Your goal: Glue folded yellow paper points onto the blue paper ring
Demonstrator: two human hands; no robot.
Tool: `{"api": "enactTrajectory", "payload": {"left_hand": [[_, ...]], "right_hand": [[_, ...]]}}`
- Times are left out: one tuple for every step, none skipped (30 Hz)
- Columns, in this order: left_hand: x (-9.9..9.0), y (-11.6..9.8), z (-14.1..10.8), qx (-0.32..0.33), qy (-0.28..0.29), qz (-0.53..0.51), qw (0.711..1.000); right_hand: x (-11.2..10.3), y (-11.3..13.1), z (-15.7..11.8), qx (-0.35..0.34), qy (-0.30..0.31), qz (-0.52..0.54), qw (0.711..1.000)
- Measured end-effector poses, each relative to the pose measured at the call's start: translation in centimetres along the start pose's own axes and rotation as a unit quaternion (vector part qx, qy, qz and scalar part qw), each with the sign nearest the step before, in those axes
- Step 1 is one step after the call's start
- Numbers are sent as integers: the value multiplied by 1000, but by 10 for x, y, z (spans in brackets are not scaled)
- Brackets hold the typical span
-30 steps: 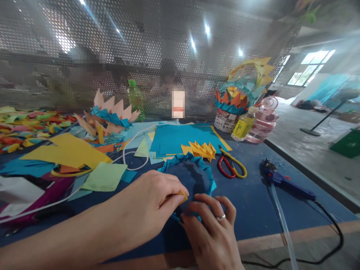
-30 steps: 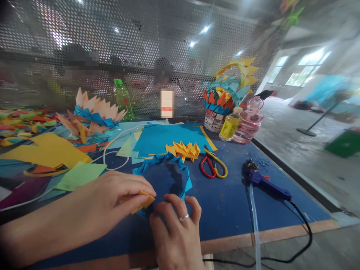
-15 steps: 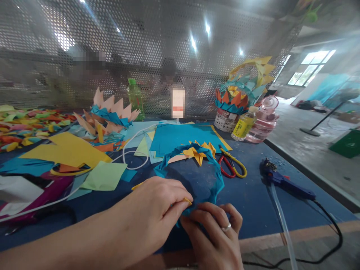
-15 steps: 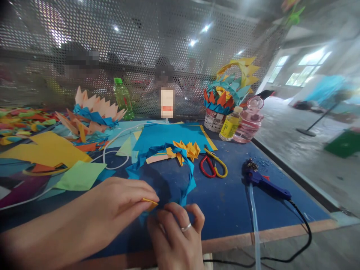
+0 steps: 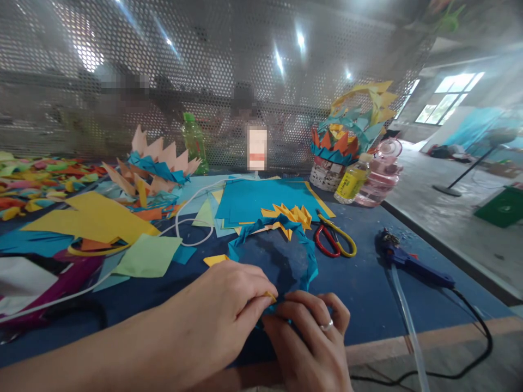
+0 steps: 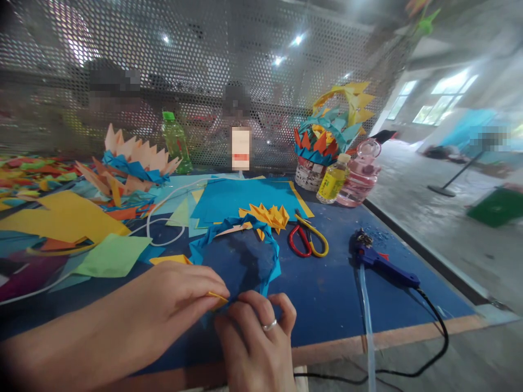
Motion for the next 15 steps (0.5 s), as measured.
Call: {"api": "enactTrajectory", "payload": {"left_hand": [[0, 0, 0, 2, 4, 2, 1000], [0, 0, 0, 3, 8, 3, 1000], [0, 0, 0, 3, 11, 4, 1000], [0, 0, 1, 3, 15, 3, 1000], [0, 1, 1, 0, 17, 0, 1000], [-1, 2, 2, -5, 19, -5, 1000], [-1, 3, 2, -10, 21, -11, 1000], [-2, 4, 3, -14, 22, -15, 1000], [-3, 5, 4, -18, 23, -17, 999], [-4, 6, 4, -20, 21, -18, 999], [-5, 7, 5, -21, 17, -18, 999], [-6, 7, 6, -19, 13, -19, 1000], [-7, 8, 6, -18, 10, -21, 1000], [-7, 10, 7, -20, 9, -24, 999], [-7, 11, 7, -23, 10, -27, 999]], "right_hand": [[-1, 0, 1, 3, -2, 1, 1000], [-1, 0, 2, 6, -6, 2, 1000], [-2, 0, 2, 9, -4, 1, 1000], [-2, 0, 3, 11, -2, 0, 1000], [-2, 0, 3, 14, -3, -1, 1000], [-2, -1, 3, 20, -4, -1, 1000], [-2, -2, 3, 26, -3, 0, 1000], [-2, -3, 3, 32, -6, 1, 999], [-2, -4, 3, 40, -8, 2, 999], [-1, -5, 3, 47, -9, 1, 999], [-1, -6, 3, 53, -9, -1, 999], [-1, -7, 2, 57, -9, -3, 998], [-1, -8, 2, 61, -11, -5, 998], [0, -9, 2, 65, -10, -6, 998], [0, -10, 2, 71, -10, -3, 997]]}}
Point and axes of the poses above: each hand's wrist, its own z-axis towards the middle knuckle, its own x-axis out of the palm, y = z × x, the point moved 6 cm from there along z, towards the middle knuckle, and after that the axes turned 9 degrees about z, right-handed, at the moved point
